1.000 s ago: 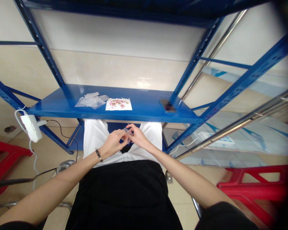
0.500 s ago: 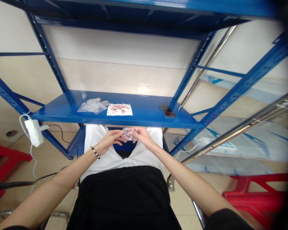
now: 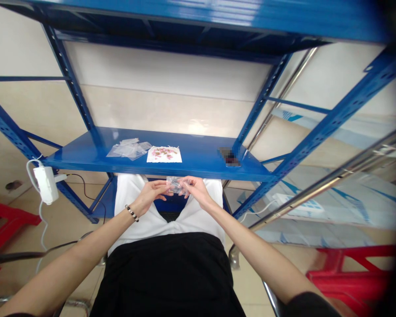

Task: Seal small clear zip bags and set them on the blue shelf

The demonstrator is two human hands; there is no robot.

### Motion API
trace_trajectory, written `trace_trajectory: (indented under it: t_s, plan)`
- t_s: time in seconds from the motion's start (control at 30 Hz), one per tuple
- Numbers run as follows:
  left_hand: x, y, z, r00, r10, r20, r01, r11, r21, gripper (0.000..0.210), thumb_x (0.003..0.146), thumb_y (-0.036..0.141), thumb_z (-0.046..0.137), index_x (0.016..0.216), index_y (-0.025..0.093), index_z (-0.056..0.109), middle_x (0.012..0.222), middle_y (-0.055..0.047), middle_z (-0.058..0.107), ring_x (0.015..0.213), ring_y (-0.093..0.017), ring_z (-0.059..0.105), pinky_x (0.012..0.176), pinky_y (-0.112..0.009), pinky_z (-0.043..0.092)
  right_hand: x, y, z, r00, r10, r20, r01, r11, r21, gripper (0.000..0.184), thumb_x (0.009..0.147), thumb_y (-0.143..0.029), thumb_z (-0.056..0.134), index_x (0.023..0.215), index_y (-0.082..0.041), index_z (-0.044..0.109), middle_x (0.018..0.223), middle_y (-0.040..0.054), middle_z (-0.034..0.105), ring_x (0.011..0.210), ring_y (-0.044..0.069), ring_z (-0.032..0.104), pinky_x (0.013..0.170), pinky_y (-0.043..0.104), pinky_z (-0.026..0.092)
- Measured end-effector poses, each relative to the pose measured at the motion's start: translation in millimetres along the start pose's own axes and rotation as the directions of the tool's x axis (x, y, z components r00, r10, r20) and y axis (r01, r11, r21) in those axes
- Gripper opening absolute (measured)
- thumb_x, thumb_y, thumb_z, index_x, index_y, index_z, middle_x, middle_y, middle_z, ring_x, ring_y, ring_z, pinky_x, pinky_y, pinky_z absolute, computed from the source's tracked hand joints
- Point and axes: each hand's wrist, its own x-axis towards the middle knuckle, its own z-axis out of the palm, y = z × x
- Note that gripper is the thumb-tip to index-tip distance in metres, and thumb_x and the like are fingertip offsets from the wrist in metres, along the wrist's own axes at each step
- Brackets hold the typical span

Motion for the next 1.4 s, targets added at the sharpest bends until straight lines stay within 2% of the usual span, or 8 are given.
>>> trace_trajectory:
  t_s: [0.47,0.6,0.67,0.73,0.8,0.83,1.0,1.4]
  plan:
    - [16,-8,-7.8,0.969,0.183,-0.167,-0.181,0.983,0.028,0.033,0.065,0.031,0.084,0.089,0.014,0.071,0.082,-0.008,0.073,0.076,-0.018,0.069,0.068,-0.027,0.051,2,-4,-8,0.998,0.064,-0.008,-0.062,0.983,0.172,0.042,0.075,-0.040,0.074,0.110,-0.018,0.064,0.084,0.0043,0.068,0.067,0.017,0.069,0.046,0.021,0.050]
    - [46,32,-25.5,0.870,0.400,-0.288,-0.365,0.916,0.169,0.032,0.066,0.034,0.081,0.088,0.014,0.069,0.083,-0.008,0.073,0.077,-0.020,0.069,0.070,-0.030,0.051,4,-6,-13,0.994,0.069,-0.090,-0.048,0.976,0.213,0.043,0.074,-0.037,0.074,0.111,-0.019,0.061,0.085,0.0036,0.066,0.067,0.016,0.067,0.045,0.020,0.048]
    - [69,68,-37.0,0.818,0.536,-0.209,-0.421,0.805,0.418,0.027,0.069,0.032,0.078,0.086,0.014,0.069,0.082,-0.009,0.073,0.077,-0.022,0.069,0.072,-0.031,0.051,4,-5,-15,0.990,0.078,-0.114,-0.053,0.977,0.204,0.040,0.074,-0.035,0.073,0.109,-0.018,0.061,0.083,0.0029,0.065,0.065,0.015,0.066,0.045,0.020,0.047]
    - [95,108,-46.1,0.767,0.641,-0.026,-0.434,0.548,0.715,0.017,0.077,0.028,0.068,0.085,0.013,0.070,0.086,-0.011,0.073,0.080,-0.022,0.068,0.077,-0.032,0.050,3,-3,-15,0.987,0.091,-0.132,-0.065,0.980,0.186,0.037,0.072,-0.032,0.071,0.106,-0.018,0.061,0.082,0.0024,0.065,0.064,0.014,0.065,0.044,0.019,0.046]
    - [120,144,-50.7,0.780,0.589,0.212,-0.394,0.199,0.897,0.018,0.083,0.022,0.056,0.087,0.013,0.071,0.094,-0.014,0.073,0.087,-0.024,0.066,0.081,-0.033,0.048,1,0,-14,0.984,0.107,-0.140,-0.084,0.984,0.159,0.034,0.071,-0.029,0.069,0.102,-0.018,0.062,0.082,0.0018,0.064,0.063,0.014,0.064,0.043,0.019,0.045]
    - [132,159,-51.4,0.796,0.543,0.268,-0.404,0.148,0.903,0.017,0.080,0.018,0.056,0.084,0.013,0.072,0.092,-0.015,0.073,0.089,-0.025,0.065,0.082,-0.033,0.047,0,0,-13,0.985,0.114,-0.133,-0.095,0.985,0.143,0.032,0.071,-0.028,0.069,0.100,-0.018,0.062,0.081,0.0015,0.064,0.062,0.014,0.064,0.043,0.019,0.044]
    - [175,192,-49.5,0.858,0.364,0.363,-0.419,0.086,0.904,0.020,0.062,0.003,0.056,0.072,0.013,0.071,0.069,-0.008,0.070,0.070,-0.020,0.062,0.070,-0.026,0.045,-2,1,-9,0.988,0.127,-0.083,-0.122,0.990,0.068,0.023,0.071,-0.025,0.063,0.094,-0.018,0.063,0.080,0.0008,0.061,0.060,0.012,0.062,0.040,0.018,0.043]
    - [206,176,-65.8,0.898,0.213,0.386,-0.403,0.040,0.914,0.021,0.056,0.007,0.057,0.068,0.015,0.071,0.059,-0.003,0.068,0.058,-0.016,0.060,0.058,-0.022,0.042,-2,15,-6,0.994,0.091,0.053,-0.091,0.996,-0.008,0.020,0.076,-0.026,0.061,0.094,-0.019,0.063,0.085,0.0029,0.062,0.062,0.013,0.063,0.038,0.016,0.042]
